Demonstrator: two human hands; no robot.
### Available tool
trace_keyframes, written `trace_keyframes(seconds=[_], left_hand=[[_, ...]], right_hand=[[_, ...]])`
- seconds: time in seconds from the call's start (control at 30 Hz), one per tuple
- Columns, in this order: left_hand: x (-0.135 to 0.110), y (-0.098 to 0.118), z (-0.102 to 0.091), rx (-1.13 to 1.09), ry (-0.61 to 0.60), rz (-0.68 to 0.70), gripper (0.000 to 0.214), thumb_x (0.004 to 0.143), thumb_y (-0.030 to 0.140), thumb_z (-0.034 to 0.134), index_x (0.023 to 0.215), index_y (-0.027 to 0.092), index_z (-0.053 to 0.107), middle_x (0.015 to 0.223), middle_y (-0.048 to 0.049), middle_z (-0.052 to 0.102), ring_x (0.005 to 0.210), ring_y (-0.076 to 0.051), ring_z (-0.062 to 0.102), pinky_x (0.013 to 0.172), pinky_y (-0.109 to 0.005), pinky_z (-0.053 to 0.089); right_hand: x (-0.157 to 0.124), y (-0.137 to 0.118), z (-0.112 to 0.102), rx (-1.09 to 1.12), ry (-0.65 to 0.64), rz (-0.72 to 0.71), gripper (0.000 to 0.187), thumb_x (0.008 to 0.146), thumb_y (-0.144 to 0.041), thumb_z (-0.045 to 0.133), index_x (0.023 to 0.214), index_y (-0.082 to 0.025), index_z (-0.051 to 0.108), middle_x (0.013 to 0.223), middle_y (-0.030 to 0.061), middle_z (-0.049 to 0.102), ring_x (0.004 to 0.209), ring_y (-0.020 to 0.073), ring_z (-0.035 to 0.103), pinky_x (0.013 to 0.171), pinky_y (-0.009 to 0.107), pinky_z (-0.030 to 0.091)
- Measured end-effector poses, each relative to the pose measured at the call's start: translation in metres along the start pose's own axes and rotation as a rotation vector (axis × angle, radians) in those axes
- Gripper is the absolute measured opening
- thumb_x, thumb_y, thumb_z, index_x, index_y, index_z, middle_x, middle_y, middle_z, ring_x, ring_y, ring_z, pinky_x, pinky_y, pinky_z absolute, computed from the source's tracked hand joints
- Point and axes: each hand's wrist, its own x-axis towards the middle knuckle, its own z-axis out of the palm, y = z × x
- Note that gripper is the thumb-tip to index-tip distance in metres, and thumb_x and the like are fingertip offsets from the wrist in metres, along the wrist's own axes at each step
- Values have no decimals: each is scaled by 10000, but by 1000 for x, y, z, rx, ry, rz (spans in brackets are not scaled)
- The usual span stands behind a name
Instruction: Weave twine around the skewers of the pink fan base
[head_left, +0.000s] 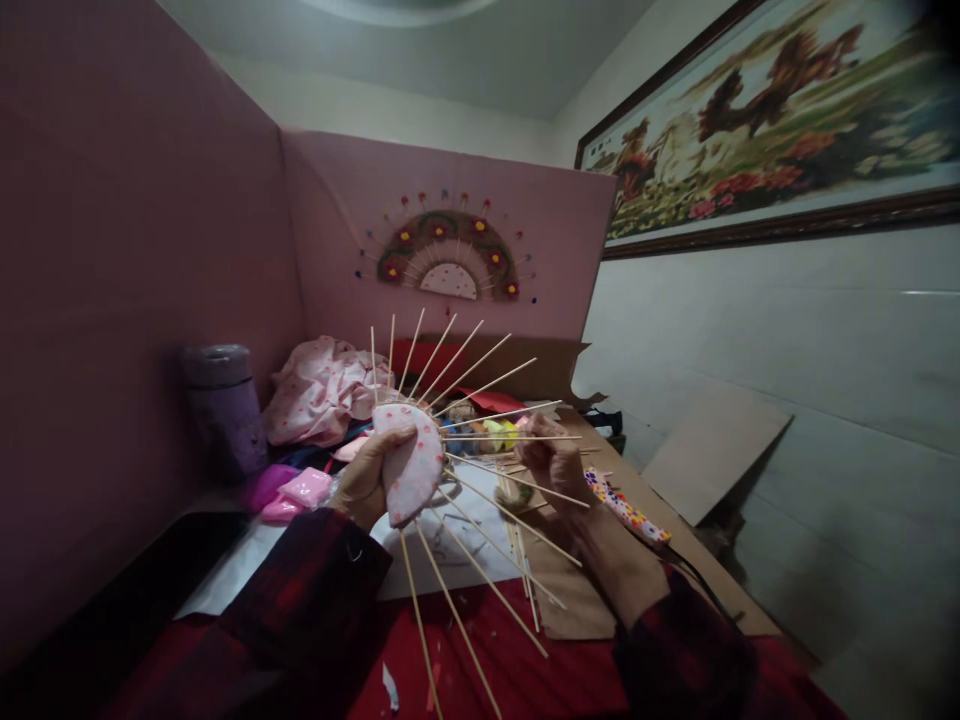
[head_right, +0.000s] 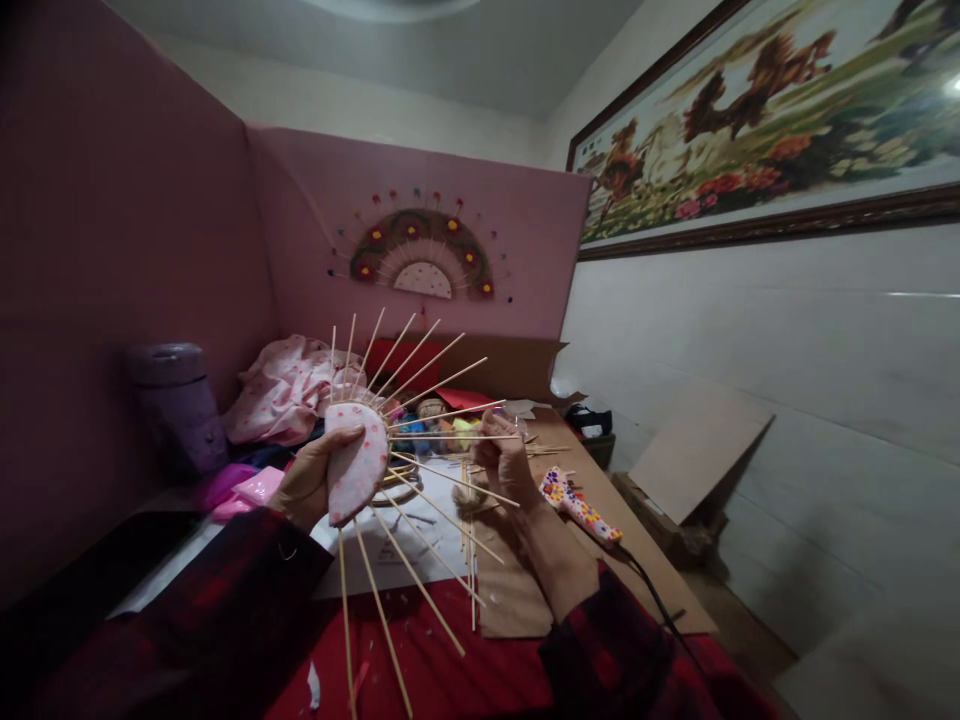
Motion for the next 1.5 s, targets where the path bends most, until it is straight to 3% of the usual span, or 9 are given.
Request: trace_keyframes(seconds=[0.17,0.43,0.63,0.7,0.77,0.97,1.1,1.3,1.5], left_hand=[[2,7,-4,56,-15,7,129,699,86,553,817,98,603,650,-96,685,529,-220,649,490,-329,550],[6,19,-10,89,100,91,131,656,50,579,778,97,591,588,-69,667,476,-206,634,430,-281,525],[4,25,-8,56,177,71,91,682,54,556,761,98,570,565,-67,660,461,-195,629,425,-267,523],[3,26,-8,-46,162,51,78,700,53,533,753,99,567,579,-71,665,476,-198,635,451,-290,538],[2,28,-7,-160,140,50,95,719,48,514,771,103,570,605,-72,675,507,-197,645,494,-307,551],[0,29,-8,-318,133,102,99,780,78,485,785,118,575,608,-58,682,513,-178,647,511,-286,550],[1,25,-6,-333,118,102,86,789,116,502,784,120,588,628,-56,685,531,-173,648,551,-293,550],[-3,16,-1,-346,-24,54,125,788,211,534,851,128,603,748,-76,695,675,-198,662,695,-346,535],[1,9,-2,-372,-30,2,141,800,223,527,882,133,599,791,-79,697,749,-213,660,754,-385,514]], right_hand=[[7,-5,-11,51,91,-15,342,822,-459,420,587,-218,365,489,-18,383,415,95,334,420,269,299],[8,-10,-13,28,178,-97,360,771,-448,539,580,-202,360,454,-73,253,368,54,217,351,216,179],[-3,-19,-11,-195,255,-287,289,747,-334,612,550,-155,502,481,-41,370,447,61,309,437,219,236],[-5,-16,-9,-205,255,-271,314,750,-348,602,531,-153,490,475,-40,361,449,63,302,441,220,227],[-5,-11,-6,-194,205,-218,327,743,-361,600,520,-153,483,469,-42,354,446,63,293,435,218,217],[-11,0,17,-139,-285,116,186,648,-334,677,623,-153,643,573,0,545,542,95,447,518,218,335],[-16,6,24,-115,-459,238,151,634,-307,680,653,-157,666,607,2,572,577,96,473,555,210,353],[-20,18,22,-238,-575,215,200,706,-348,613,639,-160,633,574,-21,518,549,77,413,505,185,311],[-32,9,27,-332,-509,191,245,827,-361,489,793,-148,604,709,2,578,620,96,514,544,205,403]])
